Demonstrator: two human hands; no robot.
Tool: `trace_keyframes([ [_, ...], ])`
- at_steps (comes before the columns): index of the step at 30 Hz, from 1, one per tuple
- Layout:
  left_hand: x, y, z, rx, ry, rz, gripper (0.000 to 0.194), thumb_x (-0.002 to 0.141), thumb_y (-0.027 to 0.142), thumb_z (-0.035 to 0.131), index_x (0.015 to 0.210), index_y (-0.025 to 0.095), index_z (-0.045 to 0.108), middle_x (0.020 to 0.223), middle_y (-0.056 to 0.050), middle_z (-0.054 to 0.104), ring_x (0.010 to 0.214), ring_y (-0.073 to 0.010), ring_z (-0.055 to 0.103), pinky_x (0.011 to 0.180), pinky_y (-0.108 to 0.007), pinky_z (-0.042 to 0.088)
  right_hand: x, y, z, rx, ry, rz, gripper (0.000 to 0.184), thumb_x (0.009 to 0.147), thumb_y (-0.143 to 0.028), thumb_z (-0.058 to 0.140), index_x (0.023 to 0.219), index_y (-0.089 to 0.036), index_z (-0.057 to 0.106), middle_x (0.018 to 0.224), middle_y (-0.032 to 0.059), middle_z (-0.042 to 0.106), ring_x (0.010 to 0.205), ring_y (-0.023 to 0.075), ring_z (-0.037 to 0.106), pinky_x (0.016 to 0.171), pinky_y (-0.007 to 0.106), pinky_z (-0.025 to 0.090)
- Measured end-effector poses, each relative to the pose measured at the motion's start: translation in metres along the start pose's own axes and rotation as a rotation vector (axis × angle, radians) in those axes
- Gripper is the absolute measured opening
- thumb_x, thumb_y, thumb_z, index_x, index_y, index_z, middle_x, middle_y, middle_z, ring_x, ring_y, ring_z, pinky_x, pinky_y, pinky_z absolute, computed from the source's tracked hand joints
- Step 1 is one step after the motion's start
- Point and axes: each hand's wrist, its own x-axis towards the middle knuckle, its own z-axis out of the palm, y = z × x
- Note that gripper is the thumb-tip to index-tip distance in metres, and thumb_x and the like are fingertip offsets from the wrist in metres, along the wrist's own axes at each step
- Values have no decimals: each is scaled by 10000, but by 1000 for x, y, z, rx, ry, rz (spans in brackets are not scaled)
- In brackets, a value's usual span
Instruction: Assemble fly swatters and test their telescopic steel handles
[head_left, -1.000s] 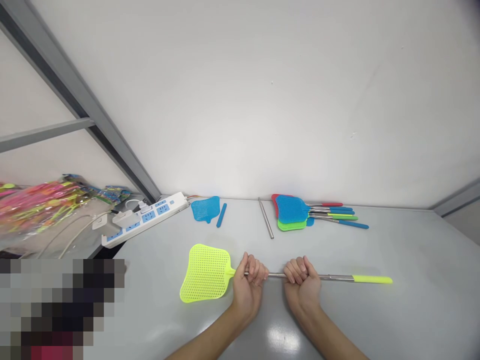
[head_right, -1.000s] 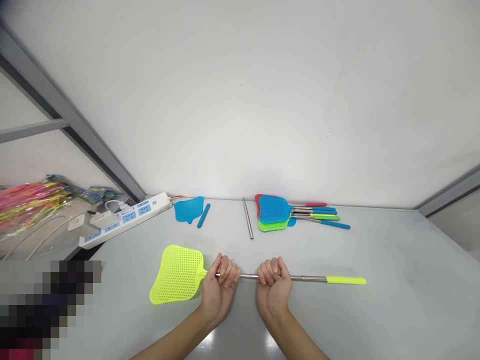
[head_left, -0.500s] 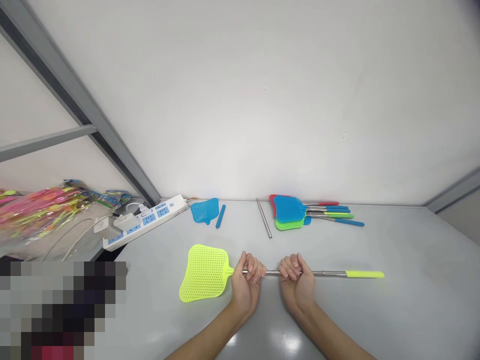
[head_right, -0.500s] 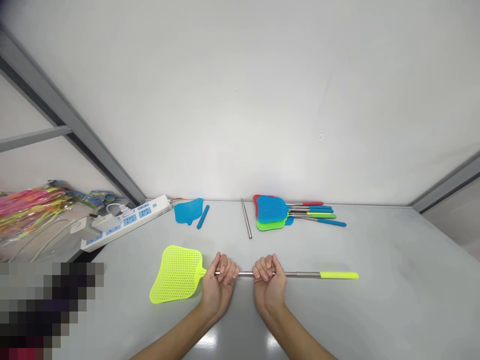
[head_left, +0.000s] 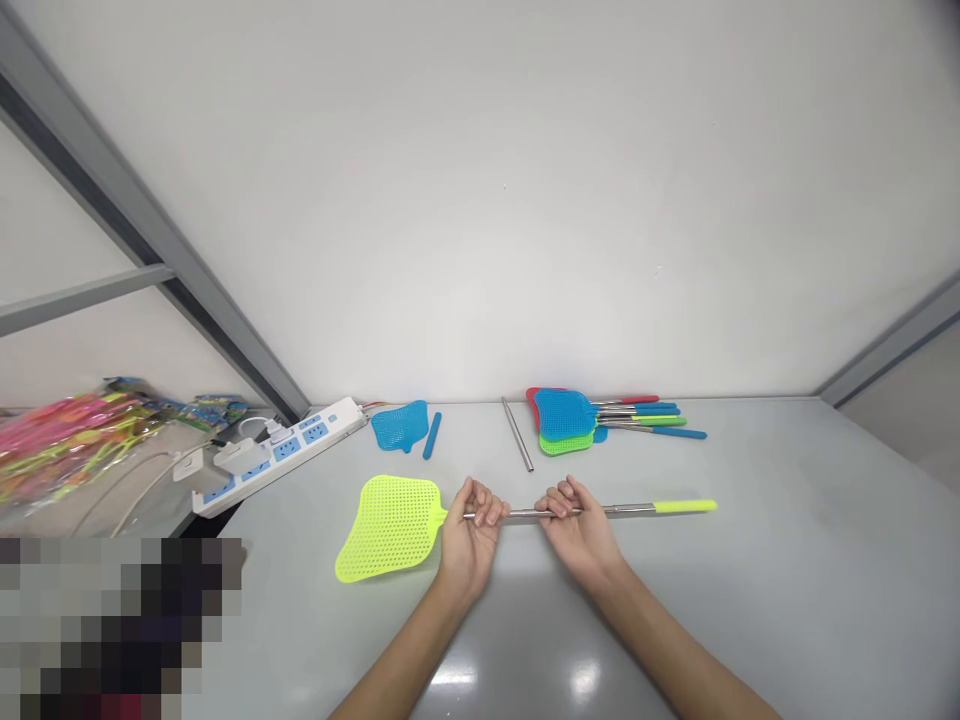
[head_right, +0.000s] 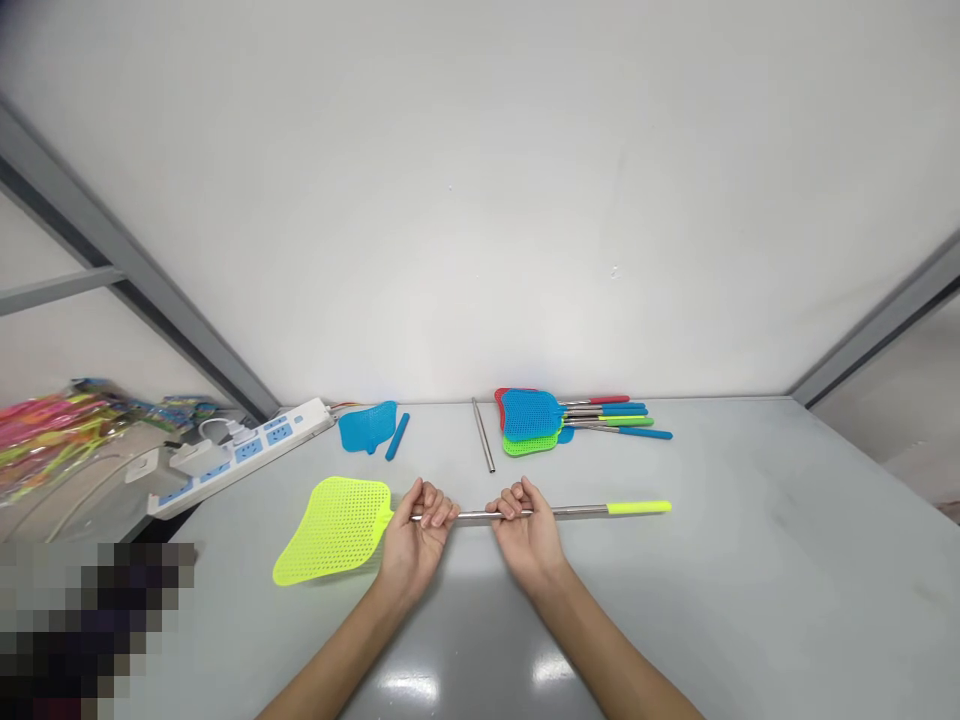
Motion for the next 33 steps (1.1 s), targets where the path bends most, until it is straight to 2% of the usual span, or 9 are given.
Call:
trace_keyframes([
  [5,-1,4,4,18,28,60,100,750,255,477,725,163,507,458,64,299,479,-75,374,615,-263,365,-5,-8,7,15,-56,71,165,732,-264,499,593,-179,476,591,-31,414,583,91,457,717,281,399],
  [9,2,15,3,7,27,106,129,749,275,462,714,159,506,480,55,309,493,-79,384,610,-262,364,-13,-8,14,-268,-98,94,163,724,-322,508,706,-168,561,786,22,519,701,128,496,732,314,389],
  [12,4,23,0,15,9,123,165,757,289,441,684,155,504,472,52,301,485,-81,377,591,-257,357,-16,-4,13,-514,-154,117,248,736,-362,489,790,-144,593,715,38,537,631,131,497,656,292,392],
  [14,5,26,-1,25,-14,123,187,766,290,426,668,152,506,468,48,306,483,-82,376,587,-257,354,-16,-2,10,-574,-175,134,305,752,-388,458,841,-132,596,629,32,527,590,133,496,607,276,384],
  [18,4,24,1,63,-36,115,208,771,286,419,655,145,520,478,35,349,496,-86,397,591,-258,357,-14,-3,7,-548,-146,129,346,760,-407,436,852,-115,597,637,55,556,584,138,512,579,263,372],
  [23,5,20,1,99,-3,129,199,756,261,439,668,127,556,566,-11,476,570,-108,470,626,-267,384,-12,-9,9,-463,-125,149,314,738,-404,463,753,-119,594,634,61,574,590,142,526,595,268,377],
  [28,5,21,-1,157,29,111,250,753,312,443,824,114,579,699,-65,572,749,-178,548,723,-310,399,-12,-14,10,-422,-102,98,275,741,-378,456,669,-137,565,610,47,563,581,144,521,576,267,375],
  [33,6,17,-3,254,63,168,272,758,343,451,880,130,569,746,-61,586,760,-166,556,696,-281,405,-12,-16,9,-410,-88,63,275,748,-365,444,644,-138,558,592,45,548,563,139,500,560,265,363],
])
